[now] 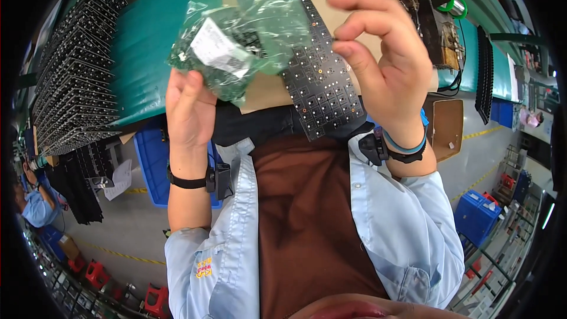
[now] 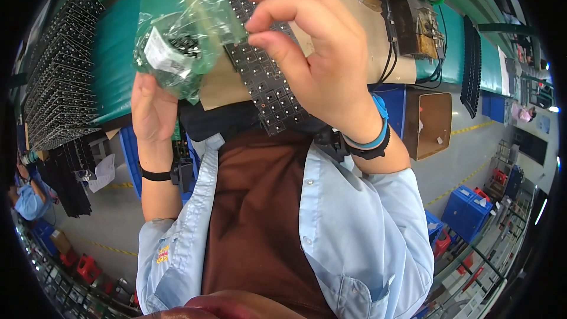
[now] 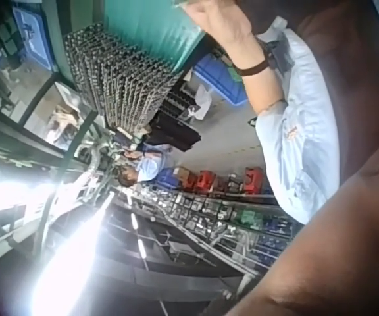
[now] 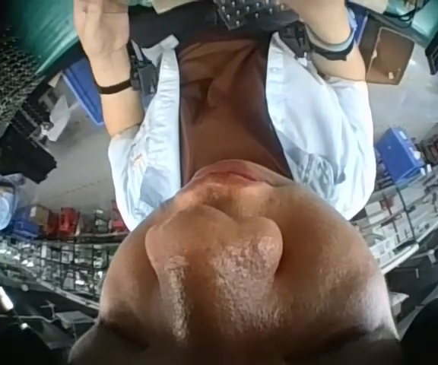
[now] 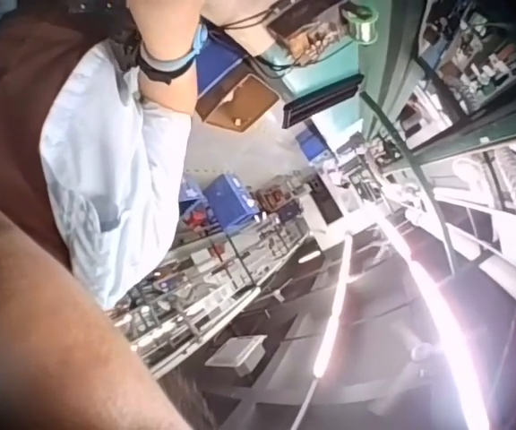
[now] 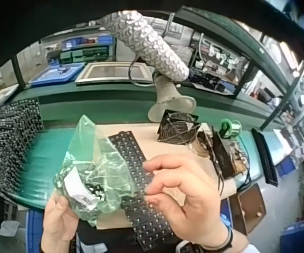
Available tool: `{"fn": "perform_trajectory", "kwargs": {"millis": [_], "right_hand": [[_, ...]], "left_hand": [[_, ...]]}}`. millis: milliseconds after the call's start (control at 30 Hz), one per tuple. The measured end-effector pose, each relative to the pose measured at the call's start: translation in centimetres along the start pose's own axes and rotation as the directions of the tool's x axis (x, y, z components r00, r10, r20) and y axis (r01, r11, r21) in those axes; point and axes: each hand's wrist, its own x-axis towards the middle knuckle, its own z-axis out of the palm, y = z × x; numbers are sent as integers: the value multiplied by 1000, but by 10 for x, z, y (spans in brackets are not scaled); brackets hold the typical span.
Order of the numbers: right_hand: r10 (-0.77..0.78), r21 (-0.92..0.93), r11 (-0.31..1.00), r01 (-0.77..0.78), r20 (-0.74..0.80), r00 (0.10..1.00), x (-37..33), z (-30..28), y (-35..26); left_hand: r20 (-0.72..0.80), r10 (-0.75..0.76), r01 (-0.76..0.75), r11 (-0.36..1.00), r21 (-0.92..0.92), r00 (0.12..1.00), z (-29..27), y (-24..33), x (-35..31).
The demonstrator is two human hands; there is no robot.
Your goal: Assembling and soldering components onto keyboard PCBs at an electronics factory workbench.
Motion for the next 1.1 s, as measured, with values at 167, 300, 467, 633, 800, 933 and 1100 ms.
{"fn": "perform_trajectory", "kwargs": {"millis": [167, 300, 467, 633, 800, 933, 1100], "right_hand": [[144, 107, 979, -171, 226, 963, -10, 2, 2], [126, 168, 972, -162, 206, 970, -15, 14, -10], [310, 372, 835, -405, 289, 906, -16, 19, -31], [273, 312, 882, -354, 275, 922, -9, 23, -36], [107, 323, 931, -170, 204, 973, 6, 19, -47], [-42, 306, 951, -33, 236, 971, 13, 12, -47], [-17, 332, 939, -94, 316, 949, 11, 6, -50]], "left_hand": [[-66, 30, -34, 998, -61, 997, -19, 33, 6], [-71, 25, -23, 999, 29, 997, -35, 34, 11], [-19, -4, 5, 999, 34, 1000, 29, 17, -5], [10, -58, 58, 998, 23, 998, 35, 14, -16], [-58, -27, 35, 987, 155, 998, 41, 16, -24], [123, 241, -268, 786, 558, 963, 44, 22, -23], [274, 193, -327, 708, 626, 942, 49, 29, -14]]}}
